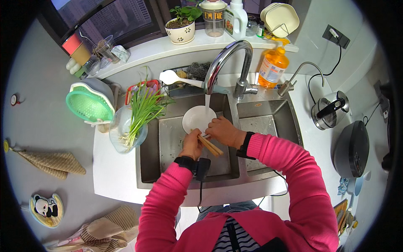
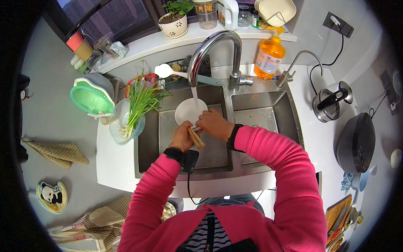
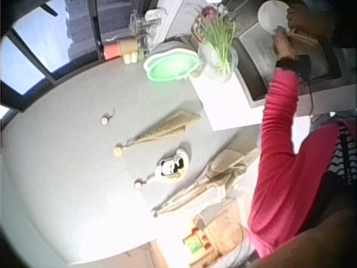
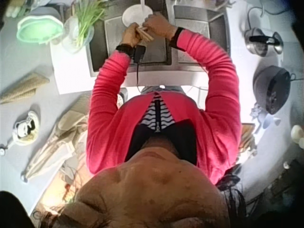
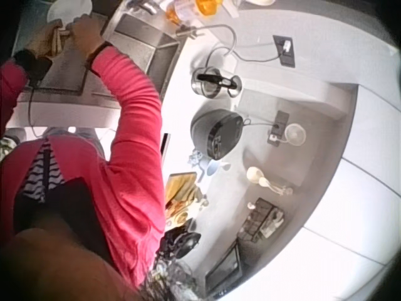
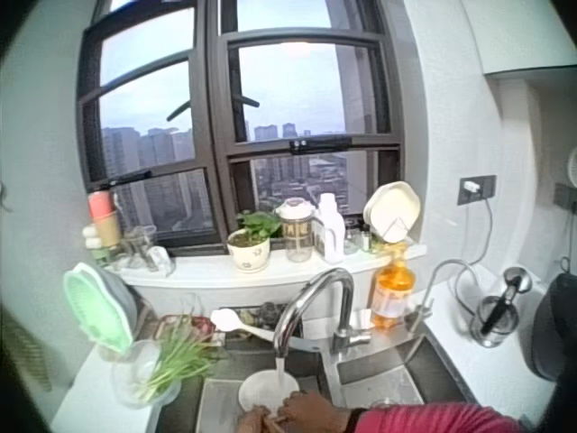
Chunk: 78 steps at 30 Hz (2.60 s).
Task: The person pours beaten eggs from a bowl into a hot wok and scrambles them with a spatula. After cooking, they rinse the bowl and chopsticks at the sink, wipe the counter, and cover the wok with a lid.
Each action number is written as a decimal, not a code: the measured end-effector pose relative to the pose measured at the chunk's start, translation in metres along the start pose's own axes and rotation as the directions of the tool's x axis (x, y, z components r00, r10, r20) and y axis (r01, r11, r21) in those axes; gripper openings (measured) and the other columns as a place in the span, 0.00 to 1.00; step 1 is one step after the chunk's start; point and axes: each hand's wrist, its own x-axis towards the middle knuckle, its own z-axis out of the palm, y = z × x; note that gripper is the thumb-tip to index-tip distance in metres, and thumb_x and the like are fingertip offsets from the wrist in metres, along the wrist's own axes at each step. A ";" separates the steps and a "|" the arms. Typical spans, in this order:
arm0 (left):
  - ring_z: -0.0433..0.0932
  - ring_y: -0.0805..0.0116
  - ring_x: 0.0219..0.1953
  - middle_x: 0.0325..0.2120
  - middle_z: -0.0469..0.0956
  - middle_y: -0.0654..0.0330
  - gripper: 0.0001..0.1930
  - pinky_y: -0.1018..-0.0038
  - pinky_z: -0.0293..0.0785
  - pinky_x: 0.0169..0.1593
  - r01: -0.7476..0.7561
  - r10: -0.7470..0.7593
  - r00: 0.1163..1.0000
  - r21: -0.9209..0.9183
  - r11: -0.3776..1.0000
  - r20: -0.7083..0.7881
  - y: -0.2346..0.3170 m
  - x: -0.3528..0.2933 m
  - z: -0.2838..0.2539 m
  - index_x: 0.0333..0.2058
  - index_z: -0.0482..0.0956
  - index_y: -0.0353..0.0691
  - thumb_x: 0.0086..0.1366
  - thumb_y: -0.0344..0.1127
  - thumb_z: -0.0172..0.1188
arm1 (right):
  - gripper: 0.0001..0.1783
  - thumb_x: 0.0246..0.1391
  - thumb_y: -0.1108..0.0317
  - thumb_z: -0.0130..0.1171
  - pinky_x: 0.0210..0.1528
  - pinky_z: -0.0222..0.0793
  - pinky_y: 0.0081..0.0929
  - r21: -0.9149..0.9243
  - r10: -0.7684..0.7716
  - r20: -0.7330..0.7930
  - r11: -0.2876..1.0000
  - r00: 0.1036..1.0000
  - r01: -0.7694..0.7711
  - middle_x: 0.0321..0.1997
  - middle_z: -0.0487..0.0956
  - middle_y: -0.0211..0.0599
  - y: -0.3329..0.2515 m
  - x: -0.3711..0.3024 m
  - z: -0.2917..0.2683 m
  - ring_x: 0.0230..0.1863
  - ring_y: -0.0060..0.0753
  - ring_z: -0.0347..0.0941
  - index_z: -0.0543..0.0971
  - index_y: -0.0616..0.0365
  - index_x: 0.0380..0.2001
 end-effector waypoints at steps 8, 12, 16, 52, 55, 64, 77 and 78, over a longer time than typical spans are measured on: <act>0.80 0.63 0.26 0.32 0.77 0.50 0.19 0.72 0.76 0.24 0.042 -0.070 0.997 0.619 0.784 0.021 0.024 -0.005 -0.004 0.46 0.68 0.25 0.60 0.34 0.50 | 0.03 0.44 0.65 0.59 0.44 0.62 0.32 -0.259 -0.096 0.008 0.961 0.995 0.094 0.30 0.73 0.26 -0.005 -0.011 -0.016 0.44 0.32 0.68 0.79 0.47 0.26; 0.77 0.67 0.22 0.29 0.77 0.54 0.20 0.73 0.75 0.23 0.041 -0.129 0.990 0.752 0.658 0.060 0.024 -0.011 -0.003 0.52 0.65 0.30 0.65 0.38 0.48 | 0.02 0.43 0.67 0.58 0.44 0.63 0.32 -0.301 -0.032 0.095 0.952 0.995 0.059 0.31 0.74 0.26 0.001 -0.019 -0.017 0.43 0.33 0.69 0.79 0.48 0.24; 0.73 0.69 0.20 0.25 0.75 0.57 0.19 0.75 0.74 0.23 -0.041 -0.035 0.992 0.582 0.812 0.119 0.028 -0.005 -0.009 0.53 0.63 0.34 0.68 0.38 0.46 | 0.03 0.42 0.68 0.58 0.42 0.65 0.33 -0.277 -0.014 0.107 0.960 0.994 0.043 0.30 0.74 0.27 0.010 -0.030 -0.014 0.42 0.33 0.71 0.79 0.47 0.24; 0.77 0.50 0.39 0.36 0.79 0.49 0.11 0.61 0.72 0.42 -0.457 0.199 0.826 0.834 -0.310 0.527 0.022 -0.006 0.029 0.42 0.78 0.45 0.64 0.35 0.50 | 0.06 0.40 0.66 0.61 0.40 0.71 0.34 -0.073 -0.033 0.074 0.997 0.997 0.039 0.31 0.77 0.26 -0.007 -0.044 -0.009 0.41 0.34 0.73 0.79 0.47 0.27; 0.76 0.48 0.39 0.34 0.79 0.50 0.12 0.60 0.72 0.41 -0.618 0.199 0.737 0.764 -0.186 0.645 0.025 0.001 0.033 0.43 0.78 0.49 0.66 0.40 0.49 | 0.06 0.41 0.66 0.60 0.41 0.70 0.34 -0.058 -0.060 0.085 0.996 0.995 0.065 0.31 0.77 0.27 -0.011 -0.039 -0.009 0.42 0.34 0.73 0.79 0.47 0.27; 0.77 0.45 0.38 0.33 0.79 0.48 0.16 0.58 0.72 0.42 -0.340 0.363 0.822 0.889 -0.305 0.439 0.039 0.013 0.047 0.42 0.74 0.40 0.61 0.44 0.56 | 0.05 0.44 0.66 0.58 0.46 0.67 0.35 -0.066 -0.017 0.090 0.998 0.996 0.023 0.33 0.76 0.28 -0.014 -0.031 -0.015 0.44 0.35 0.72 0.79 0.46 0.29; 0.76 0.62 0.23 0.22 0.77 0.55 0.13 0.67 0.73 0.28 -0.328 0.418 0.869 0.941 0.084 0.266 0.009 0.074 -0.031 0.32 0.78 0.29 0.52 0.34 0.61 | 0.05 0.41 0.67 0.59 0.46 0.68 0.37 -0.162 0.012 0.001 0.987 1.000 -0.012 0.31 0.74 0.27 -0.007 -0.028 0.000 0.41 0.35 0.70 0.78 0.46 0.27; 0.78 0.61 0.24 0.23 0.79 0.51 0.14 0.65 0.73 0.30 -0.315 0.349 0.919 0.878 0.361 0.186 0.006 0.073 -0.030 0.31 0.78 0.27 0.51 0.35 0.60 | 0.05 0.43 0.67 0.58 0.45 0.68 0.37 -0.152 0.048 0.005 0.987 0.999 -0.047 0.31 0.74 0.28 -0.009 -0.028 0.003 0.42 0.35 0.71 0.79 0.47 0.27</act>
